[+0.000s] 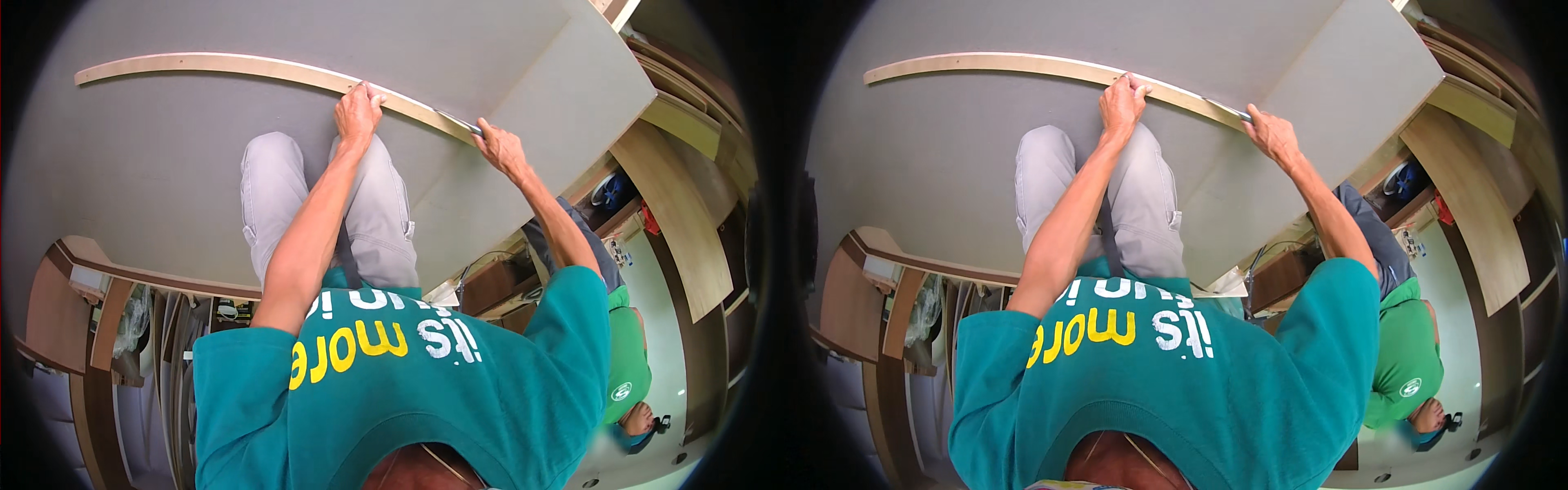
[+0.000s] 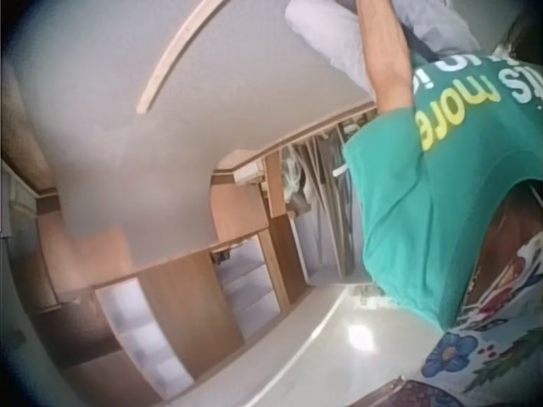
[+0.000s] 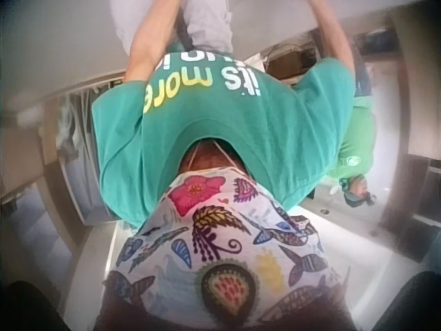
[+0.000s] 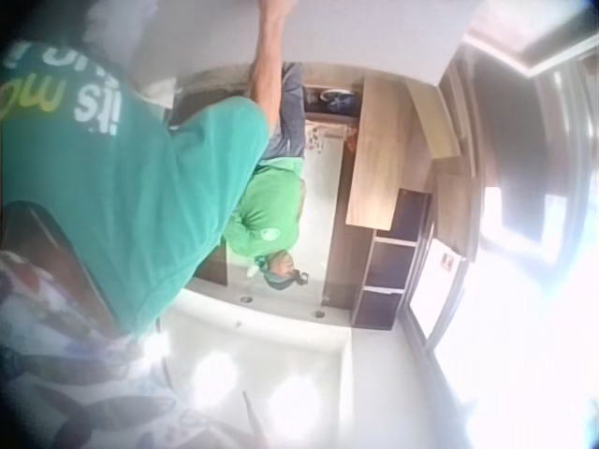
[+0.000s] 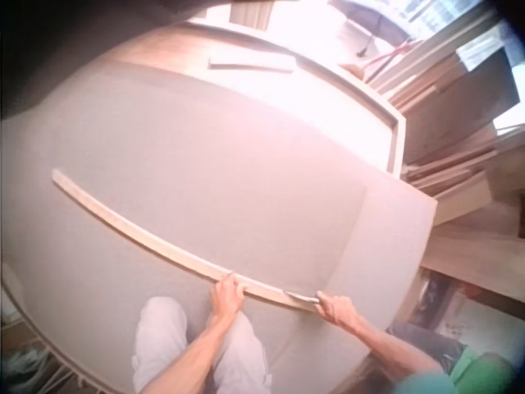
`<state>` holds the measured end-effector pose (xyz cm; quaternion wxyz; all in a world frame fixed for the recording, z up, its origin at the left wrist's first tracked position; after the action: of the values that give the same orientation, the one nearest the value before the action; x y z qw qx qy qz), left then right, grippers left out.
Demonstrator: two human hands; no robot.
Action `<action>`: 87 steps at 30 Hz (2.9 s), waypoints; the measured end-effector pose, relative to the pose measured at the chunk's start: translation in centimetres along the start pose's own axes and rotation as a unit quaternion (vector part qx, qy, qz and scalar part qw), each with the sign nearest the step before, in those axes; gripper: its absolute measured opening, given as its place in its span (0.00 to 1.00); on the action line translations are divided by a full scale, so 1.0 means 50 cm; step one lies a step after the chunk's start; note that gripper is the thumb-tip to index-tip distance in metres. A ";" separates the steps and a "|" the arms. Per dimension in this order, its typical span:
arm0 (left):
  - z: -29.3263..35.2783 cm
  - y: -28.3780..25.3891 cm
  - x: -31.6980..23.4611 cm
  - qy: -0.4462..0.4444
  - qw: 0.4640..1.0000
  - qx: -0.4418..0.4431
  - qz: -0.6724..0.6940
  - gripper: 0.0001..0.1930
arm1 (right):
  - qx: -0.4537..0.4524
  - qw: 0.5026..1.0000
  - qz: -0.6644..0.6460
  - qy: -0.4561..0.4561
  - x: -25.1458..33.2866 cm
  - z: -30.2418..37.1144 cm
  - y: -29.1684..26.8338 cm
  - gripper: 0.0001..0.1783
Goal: The person measures a large grey panel with a tape measure, marks it with a pencil, aligns a wooden straightedge, and cuts along the edge with a utility knife.
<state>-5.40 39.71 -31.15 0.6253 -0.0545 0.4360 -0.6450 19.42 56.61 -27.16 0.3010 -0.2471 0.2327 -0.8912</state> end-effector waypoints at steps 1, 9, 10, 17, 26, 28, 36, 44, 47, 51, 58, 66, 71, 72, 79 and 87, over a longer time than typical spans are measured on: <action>0.000 0.000 -0.003 -0.002 1.000 0.001 0.005 0.14 | -0.023 0.999 -0.013 -0.020 0.041 -0.015 -0.020 0.14; 0.002 -0.002 -0.013 0.030 1.000 -0.002 0.008 0.12 | -0.085 0.995 -0.040 -0.035 0.086 -0.054 0.011 0.11; 0.002 -0.011 -0.019 0.040 0.999 -0.006 0.016 0.11 | -0.049 0.998 -0.032 -0.003 0.058 -0.031 0.024 0.12; 0.022 -0.017 0.007 0.025 0.999 -0.023 0.038 0.09 | -0.179 0.967 -0.156 0.091 0.052 -0.021 -0.100 0.15; 0.042 -0.106 0.081 0.027 0.997 -0.047 0.049 0.11 | -0.447 0.883 -0.110 -0.085 0.286 -0.288 -0.381 0.16; 0.046 -0.108 0.102 0.030 0.997 -0.056 0.047 0.12 | -0.478 0.873 -0.073 -0.068 0.297 -0.359 -0.507 0.15; 0.047 -0.121 0.161 0.001 0.999 -0.036 0.017 0.13 | -0.443 0.892 -0.050 -0.073 0.329 -0.506 -0.622 0.15; 0.062 -0.162 0.215 0.018 0.997 -0.062 0.043 0.12 | -0.337 0.937 -0.089 -0.040 0.387 -0.540 -0.598 0.16; 0.071 -0.178 0.256 0.023 0.996 -0.065 0.047 0.12 | -0.331 0.941 -0.074 -0.013 0.428 -0.559 -0.580 0.19; 0.085 -0.217 0.352 0.024 0.996 -0.072 0.047 0.12 | -0.241 0.966 -0.090 0.012 0.505 -0.605 -0.517 0.19; 0.109 -0.285 0.517 0.025 0.995 -0.069 0.064 0.11 | -0.438 0.897 0.059 -0.012 0.536 -0.543 -0.486 0.21; 0.122 -0.313 0.567 0.025 0.994 -0.077 0.068 0.10 | -0.426 0.898 0.075 -0.081 0.621 -0.455 -0.357 0.23; 0.124 -0.317 0.548 0.031 0.994 -0.079 0.072 0.11 | -0.323 0.945 -0.056 -0.007 0.583 -0.500 -0.373 0.33; 0.122 -0.310 0.550 0.028 0.995 -0.073 0.070 0.11 | -0.275 0.957 -0.097 -0.006 0.571 -0.516 -0.383 0.33; 0.114 -0.295 0.511 0.030 0.998 -0.037 0.051 0.12 | -0.063 0.992 -0.110 -0.016 0.577 -0.567 -0.403 0.36; 0.110 -0.303 0.539 0.014 0.996 -0.049 0.079 0.11 | -0.044 0.981 -0.110 -0.152 0.730 -0.480 -0.428 0.25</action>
<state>-19.22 11.49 -31.02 0.6646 -0.0418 0.4784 -0.5725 -28.96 54.42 -22.60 0.2220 -0.4167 0.1949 -0.8597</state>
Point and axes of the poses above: each hand's wrist, its own z-axis away from the middle knuckle, its own y-axis out of the palm, x = y × z, the point moved 10 cm from there along -z, towards the middle knuckle, and after that the axes turned 2 degrees about -z, right-handed, at the moved point
